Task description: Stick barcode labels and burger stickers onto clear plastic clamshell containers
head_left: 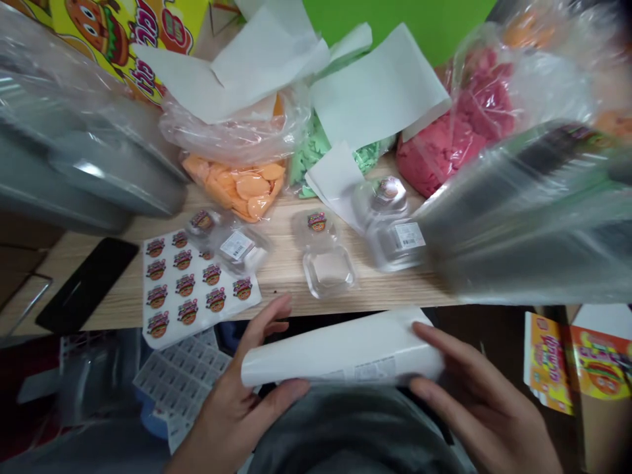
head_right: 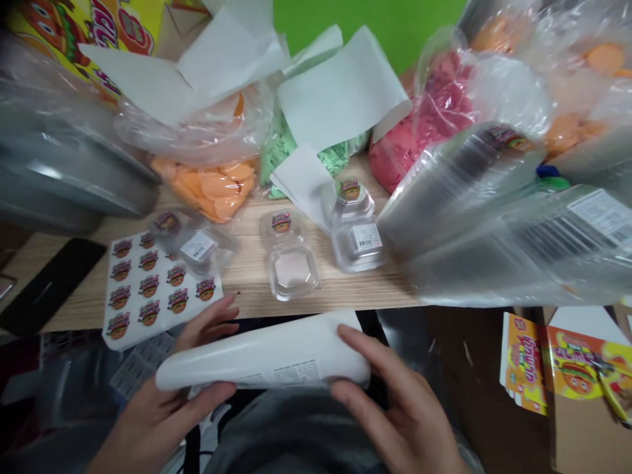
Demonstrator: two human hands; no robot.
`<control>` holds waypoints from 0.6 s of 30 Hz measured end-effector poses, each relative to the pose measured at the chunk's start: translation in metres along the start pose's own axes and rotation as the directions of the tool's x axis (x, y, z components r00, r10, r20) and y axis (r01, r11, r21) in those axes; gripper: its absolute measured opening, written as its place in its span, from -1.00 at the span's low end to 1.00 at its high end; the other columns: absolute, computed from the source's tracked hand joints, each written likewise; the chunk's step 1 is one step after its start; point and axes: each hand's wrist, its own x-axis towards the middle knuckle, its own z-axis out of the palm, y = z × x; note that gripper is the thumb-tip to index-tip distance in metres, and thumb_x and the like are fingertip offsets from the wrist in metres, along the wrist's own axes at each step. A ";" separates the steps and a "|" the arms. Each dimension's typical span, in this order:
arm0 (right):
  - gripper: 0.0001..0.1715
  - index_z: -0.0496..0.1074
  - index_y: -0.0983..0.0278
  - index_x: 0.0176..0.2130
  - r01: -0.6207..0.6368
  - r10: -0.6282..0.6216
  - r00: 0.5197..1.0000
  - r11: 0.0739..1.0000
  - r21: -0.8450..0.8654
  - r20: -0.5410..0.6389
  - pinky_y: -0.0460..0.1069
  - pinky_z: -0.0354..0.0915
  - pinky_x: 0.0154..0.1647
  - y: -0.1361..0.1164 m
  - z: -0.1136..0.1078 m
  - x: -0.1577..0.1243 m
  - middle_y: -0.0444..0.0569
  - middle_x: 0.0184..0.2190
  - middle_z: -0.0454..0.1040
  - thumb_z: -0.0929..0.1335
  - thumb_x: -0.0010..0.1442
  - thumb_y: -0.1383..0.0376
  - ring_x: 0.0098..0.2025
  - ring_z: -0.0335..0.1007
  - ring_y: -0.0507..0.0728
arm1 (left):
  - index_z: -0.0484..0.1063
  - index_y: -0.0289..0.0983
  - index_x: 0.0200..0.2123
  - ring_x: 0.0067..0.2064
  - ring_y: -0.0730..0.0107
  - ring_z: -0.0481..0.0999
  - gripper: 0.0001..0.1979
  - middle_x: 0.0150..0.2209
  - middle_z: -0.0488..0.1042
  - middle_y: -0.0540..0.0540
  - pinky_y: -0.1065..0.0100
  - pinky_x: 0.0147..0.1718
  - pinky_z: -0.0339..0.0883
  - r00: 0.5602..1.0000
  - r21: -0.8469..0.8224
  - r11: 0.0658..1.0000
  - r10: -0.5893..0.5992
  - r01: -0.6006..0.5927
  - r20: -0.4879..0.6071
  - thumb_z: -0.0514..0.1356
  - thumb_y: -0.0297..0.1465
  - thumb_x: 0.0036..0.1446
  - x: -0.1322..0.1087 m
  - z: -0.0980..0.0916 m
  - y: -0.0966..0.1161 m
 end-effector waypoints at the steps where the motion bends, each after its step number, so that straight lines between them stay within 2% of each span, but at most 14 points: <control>1: -0.46 0.21 -0.02 0.13 0.038 -0.038 0.999 0.999 -0.021 -0.003 -0.15 0.47 -0.25 -0.003 0.001 0.007 -0.16 -0.11 0.52 0.33 0.20 0.32 -0.18 0.51 0.05 | 0.07 0.00 0.23 0.15 0.17 0.33 -0.39 0.28 0.11 -0.10 0.18 0.08 0.31 0.998 0.026 0.998 0.057 -0.056 -0.027 0.20 -0.35 0.15 -0.001 -0.001 0.002; 3: -0.55 0.29 0.03 0.05 0.122 -0.122 0.993 0.990 -0.072 -0.001 -0.12 0.45 -0.31 -0.007 0.004 0.018 -0.12 -0.21 0.50 0.33 0.18 0.36 -0.19 0.48 0.07 | 0.22 0.01 0.13 0.23 0.16 0.22 -0.55 0.35 -0.07 0.01 0.11 0.18 0.18 0.974 0.036 0.984 0.175 -0.172 -0.143 0.14 -0.43 0.19 -0.004 -0.003 0.005; 4: -0.60 0.34 0.06 0.00 0.159 -0.161 0.987 0.982 -0.101 -0.007 -0.10 0.44 -0.34 -0.008 0.005 0.022 -0.09 -0.24 0.47 0.35 0.16 0.37 -0.20 0.46 0.09 | 0.30 0.00 0.05 0.26 0.16 0.16 -0.61 0.34 -0.05 0.06 0.09 0.21 0.12 0.951 0.053 0.975 0.223 -0.217 -0.213 0.11 -0.49 0.20 -0.004 -0.003 0.008; 6: -0.69 0.42 0.08 -0.11 0.192 -0.204 0.977 0.966 -0.174 -0.053 -0.03 0.42 -0.30 -0.011 0.009 0.027 -0.04 -0.19 0.38 0.39 0.11 0.35 -0.17 0.41 0.12 | 0.40 -0.04 -0.08 0.22 0.23 0.22 -0.63 0.20 0.26 0.08 0.13 0.22 0.10 0.904 0.111 0.954 0.298 -0.277 -0.305 0.09 -0.60 0.17 -0.003 -0.004 0.012; 7: -0.73 0.45 0.08 -0.16 0.202 -0.221 0.972 0.956 -0.211 -0.074 0.01 0.40 -0.24 -0.013 0.010 0.029 -0.02 -0.14 0.34 0.41 0.09 0.32 -0.13 0.38 0.14 | 0.43 -0.07 -0.12 0.14 0.29 0.31 -0.63 0.04 0.42 0.07 0.19 0.20 0.13 0.894 0.129 0.947 0.319 -0.293 -0.315 0.09 -0.64 0.14 -0.002 -0.004 0.014; 9: -0.79 0.48 0.10 -0.21 0.251 -0.280 0.957 0.931 -0.264 -0.076 0.09 0.32 -0.09 -0.017 0.013 0.033 -0.02 -0.09 0.34 0.43 0.08 0.29 -0.08 0.35 0.17 | 0.46 -0.12 -0.23 -0.05 0.36 0.43 -0.70 -0.26 0.51 0.09 0.28 0.13 0.21 0.894 0.089 0.950 0.312 -0.299 -0.323 0.10 -0.64 0.14 0.000 -0.003 0.016; 11: -0.80 0.46 0.14 -0.21 0.336 -0.355 0.934 0.900 -0.277 -0.022 0.13 0.20 0.02 -0.021 0.014 0.036 -0.07 -0.19 0.46 0.42 0.10 0.31 -0.15 0.41 0.13 | 0.46 -0.14 -0.34 -0.14 0.38 0.45 -0.81 -0.36 0.50 0.09 0.36 0.04 0.27 0.908 -0.029 0.974 0.199 -0.225 -0.370 0.12 -0.54 0.17 0.002 -0.002 0.017; 14: -0.75 0.41 0.17 -0.16 0.418 -0.416 0.907 0.861 -0.289 0.073 0.14 0.07 0.10 -0.025 0.015 0.038 -0.19 -0.34 0.57 0.40 0.11 0.36 -0.28 0.47 0.07 | 0.48 -0.15 -0.45 -0.14 0.35 0.47 -0.84 -0.41 0.51 0.07 0.45 -0.15 0.32 0.914 -0.172 0.985 -0.055 -0.016 -0.401 0.17 -0.35 0.17 0.002 -0.003 0.015; 16: -0.71 0.41 0.16 -0.14 0.448 -0.444 0.891 0.828 -0.336 0.093 0.15 0.04 0.12 -0.026 0.016 0.037 -0.18 -0.31 0.59 0.39 0.11 0.39 -0.26 0.48 0.08 | 0.51 -0.17 -0.44 -0.32 0.38 0.51 -0.83 -0.47 0.52 0.06 0.48 -0.37 0.36 0.928 -0.263 0.954 -0.221 0.142 -0.299 0.21 -0.26 0.13 0.002 -0.004 0.014; 18: -0.73 0.46 0.13 -0.19 0.489 -0.520 0.853 0.764 -0.420 0.048 0.13 0.06 0.13 -0.025 0.017 0.037 -0.17 -0.32 0.59 0.39 0.09 0.43 -0.28 0.46 0.08 | 0.53 -0.20 -0.41 -0.50 0.45 0.46 -0.81 -0.53 0.50 0.07 0.51 -0.56 0.31 0.915 -0.340 0.893 -0.367 0.295 -0.168 0.27 -0.20 0.05 0.004 -0.005 0.013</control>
